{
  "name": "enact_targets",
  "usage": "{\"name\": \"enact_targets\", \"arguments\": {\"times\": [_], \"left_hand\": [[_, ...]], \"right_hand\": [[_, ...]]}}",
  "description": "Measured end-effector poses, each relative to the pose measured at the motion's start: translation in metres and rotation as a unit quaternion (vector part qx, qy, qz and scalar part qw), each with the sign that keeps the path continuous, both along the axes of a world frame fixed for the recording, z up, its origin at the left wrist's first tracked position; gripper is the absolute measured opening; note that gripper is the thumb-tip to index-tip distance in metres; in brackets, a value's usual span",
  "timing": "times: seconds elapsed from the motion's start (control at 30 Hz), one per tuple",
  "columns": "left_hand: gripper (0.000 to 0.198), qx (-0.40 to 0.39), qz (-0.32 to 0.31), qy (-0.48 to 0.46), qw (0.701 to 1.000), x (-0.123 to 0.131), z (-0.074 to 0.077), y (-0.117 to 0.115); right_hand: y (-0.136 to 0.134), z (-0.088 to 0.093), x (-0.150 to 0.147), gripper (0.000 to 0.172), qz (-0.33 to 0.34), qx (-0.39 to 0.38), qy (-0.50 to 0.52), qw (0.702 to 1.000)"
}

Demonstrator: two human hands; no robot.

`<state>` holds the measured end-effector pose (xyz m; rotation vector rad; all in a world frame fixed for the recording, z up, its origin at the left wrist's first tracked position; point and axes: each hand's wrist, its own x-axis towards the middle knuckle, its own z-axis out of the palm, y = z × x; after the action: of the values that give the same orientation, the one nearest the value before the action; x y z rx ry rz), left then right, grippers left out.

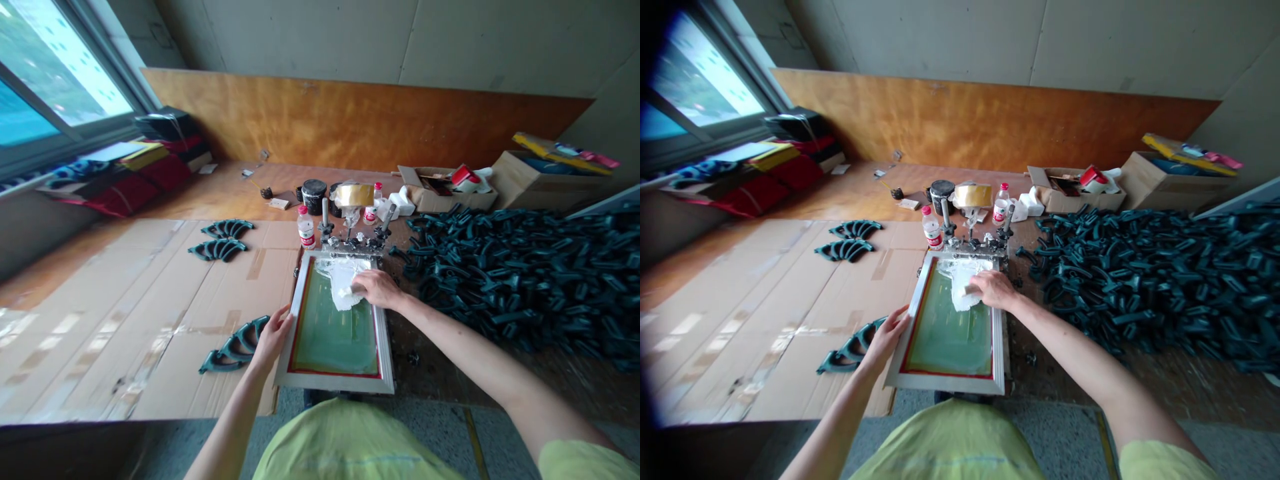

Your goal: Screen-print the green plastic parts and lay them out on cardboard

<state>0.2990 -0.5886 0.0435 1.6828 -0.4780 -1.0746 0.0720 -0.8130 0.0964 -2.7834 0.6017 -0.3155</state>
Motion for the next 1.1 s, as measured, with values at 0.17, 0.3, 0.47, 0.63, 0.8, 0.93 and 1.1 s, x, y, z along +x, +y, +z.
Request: {"name": "enact_targets", "arguments": {"times": [0.17,0.3,0.47,0.63,0.8,0.93,1.1], "left_hand": [[0.079,-0.002,-0.01,0.01,1.0,0.002,0.027,0.0],[0.076,-0.033,-0.03,0.034,0.998,0.011,0.058,-0.004],[0.062,-0.133,0.008,-0.002,0.991,0.021,0.103,-0.039],[0.05,-0.255,0.032,-0.036,0.966,0.026,0.148,-0.093],[0.055,-0.241,0.083,-0.035,0.966,0.016,0.137,-0.097],[0.063,-0.065,-0.042,0.084,0.993,-0.032,0.076,-0.058],[0.052,0.001,-0.03,0.248,0.968,-0.088,0.023,-0.014]], "right_hand": [[-0.037,0.031,0.043,0.061,-0.148,0.018,0.024,0.988],[-0.063,0.039,0.031,0.061,-0.2,-0.029,-0.042,0.978],[-0.073,0.018,-0.029,0.023,-0.323,-0.104,-0.042,0.94],[-0.029,-0.034,-0.043,0.019,-0.216,-0.087,0.025,0.972],[-0.003,-0.059,-0.028,0.026,-0.137,0.028,-0.007,0.99],[0.017,-0.038,-0.021,0.013,-0.112,0.041,-0.03,0.992],[0.084,-0.015,0.002,0.01,0.037,-0.027,-0.058,0.997]]}}
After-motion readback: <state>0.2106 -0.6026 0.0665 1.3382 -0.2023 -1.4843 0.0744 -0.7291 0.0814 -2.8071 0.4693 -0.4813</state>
